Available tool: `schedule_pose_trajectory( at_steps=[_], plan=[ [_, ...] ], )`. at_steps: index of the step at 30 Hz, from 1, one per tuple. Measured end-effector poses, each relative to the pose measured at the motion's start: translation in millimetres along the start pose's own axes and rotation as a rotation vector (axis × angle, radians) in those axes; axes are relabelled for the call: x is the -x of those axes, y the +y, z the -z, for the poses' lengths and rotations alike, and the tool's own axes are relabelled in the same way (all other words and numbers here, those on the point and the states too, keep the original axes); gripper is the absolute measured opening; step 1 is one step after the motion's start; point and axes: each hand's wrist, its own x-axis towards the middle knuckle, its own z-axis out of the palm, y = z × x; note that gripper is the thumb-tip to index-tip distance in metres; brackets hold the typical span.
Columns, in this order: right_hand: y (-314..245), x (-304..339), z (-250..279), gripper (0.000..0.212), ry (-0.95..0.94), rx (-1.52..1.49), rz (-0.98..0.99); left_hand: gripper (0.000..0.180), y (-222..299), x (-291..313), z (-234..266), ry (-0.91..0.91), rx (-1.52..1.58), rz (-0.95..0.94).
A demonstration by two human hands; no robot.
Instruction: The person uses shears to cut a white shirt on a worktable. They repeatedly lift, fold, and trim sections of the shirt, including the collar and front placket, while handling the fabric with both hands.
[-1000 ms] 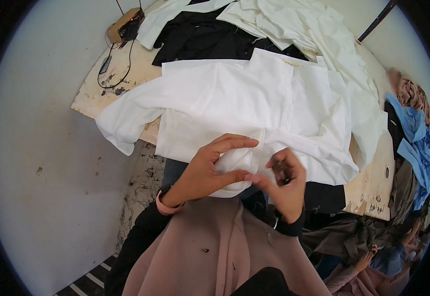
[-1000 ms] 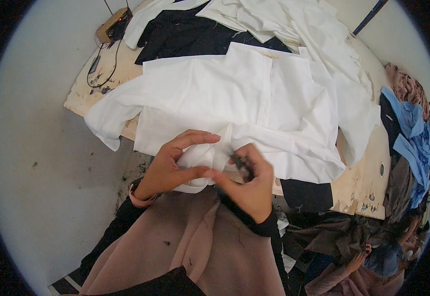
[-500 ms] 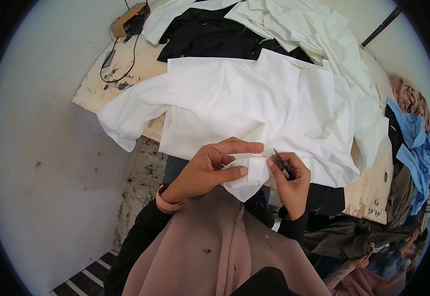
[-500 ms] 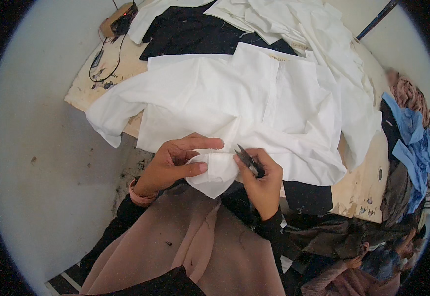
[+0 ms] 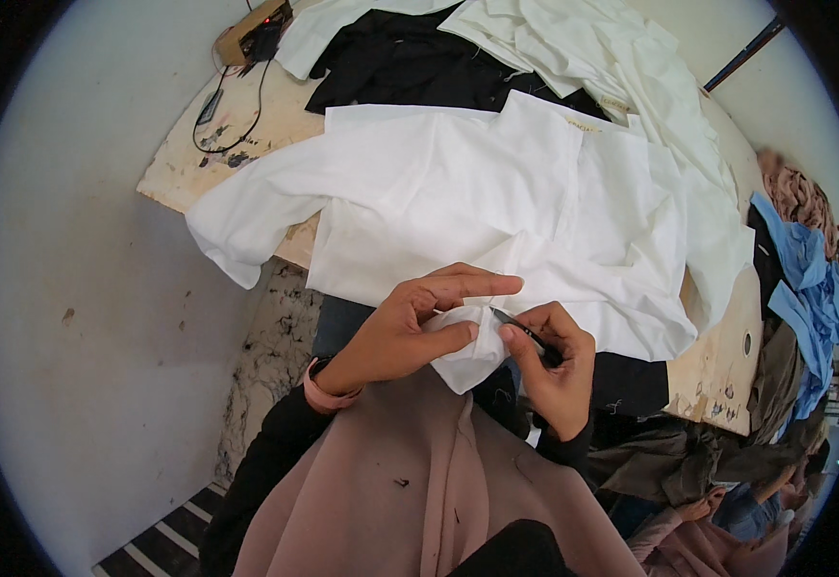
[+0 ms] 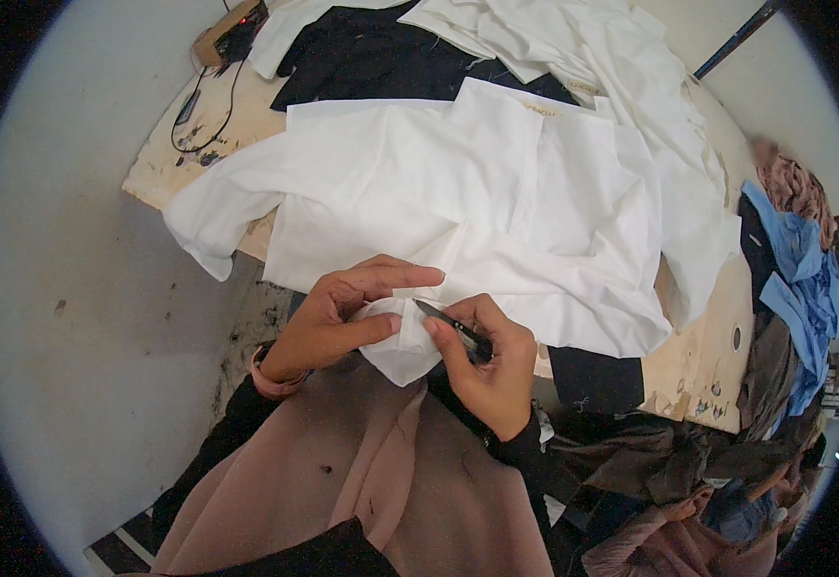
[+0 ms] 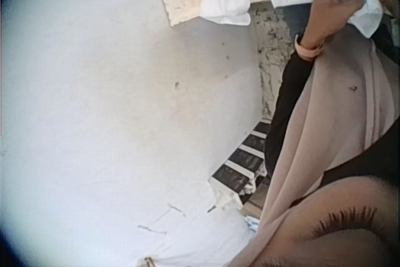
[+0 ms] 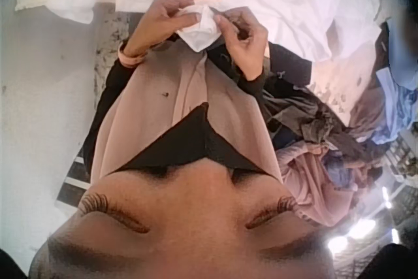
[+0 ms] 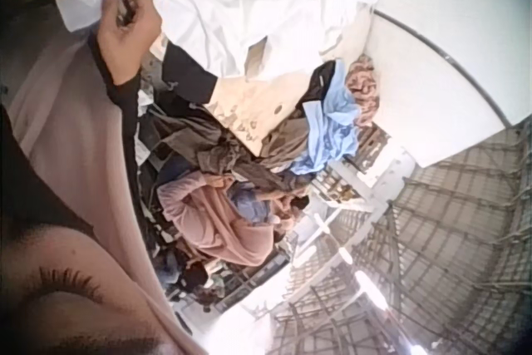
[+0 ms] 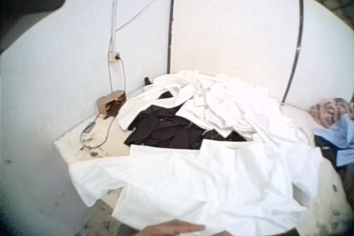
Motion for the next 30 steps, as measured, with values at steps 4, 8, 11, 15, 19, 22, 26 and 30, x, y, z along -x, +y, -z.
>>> schedule_pose_trajectory(
  at_steps=[4,8,11,15,19,22,26,30],
  plan=[
    [-0.5,-1.4,5.7,0.020,-0.043,0.016,-0.016,0.047,0.0,0.0,2.0,-0.011,-0.025,0.013],
    [4.3,-4.4,6.3,0.019,-0.097,-0.019,0.054,0.049,-0.3,-0.6,3.8,-0.076,-0.009,0.058],
    [9.1,-5.6,7.8,0.019,-0.118,0.060,0.082,0.051,-1.1,-1.2,3.1,-0.111,-0.012,0.090],
    [9.0,-5.7,10.1,0.019,-0.121,-0.004,0.013,0.055,-0.9,-1.6,2.8,-0.109,0.015,0.075],
    [-0.8,-3.4,4.2,0.019,0.005,-0.121,-0.018,0.056,3.0,-1.2,3.9,0.012,0.046,0.106],
    [-7.7,-2.1,-0.7,0.017,0.029,-0.020,0.128,0.056,6.2,-2.4,2.3,0.021,-0.069,0.055],
    [-6.4,-2.0,2.1,0.037,-0.140,0.313,0.423,0.060,5.9,-6.9,-1.0,0.070,-0.376,-0.095],
    [6.4,3.3,-3.1,0.042,-0.226,-0.061,0.495,0.065,-1.5,-20.0,15.7,0.246,-0.230,-0.132]
  ],
)
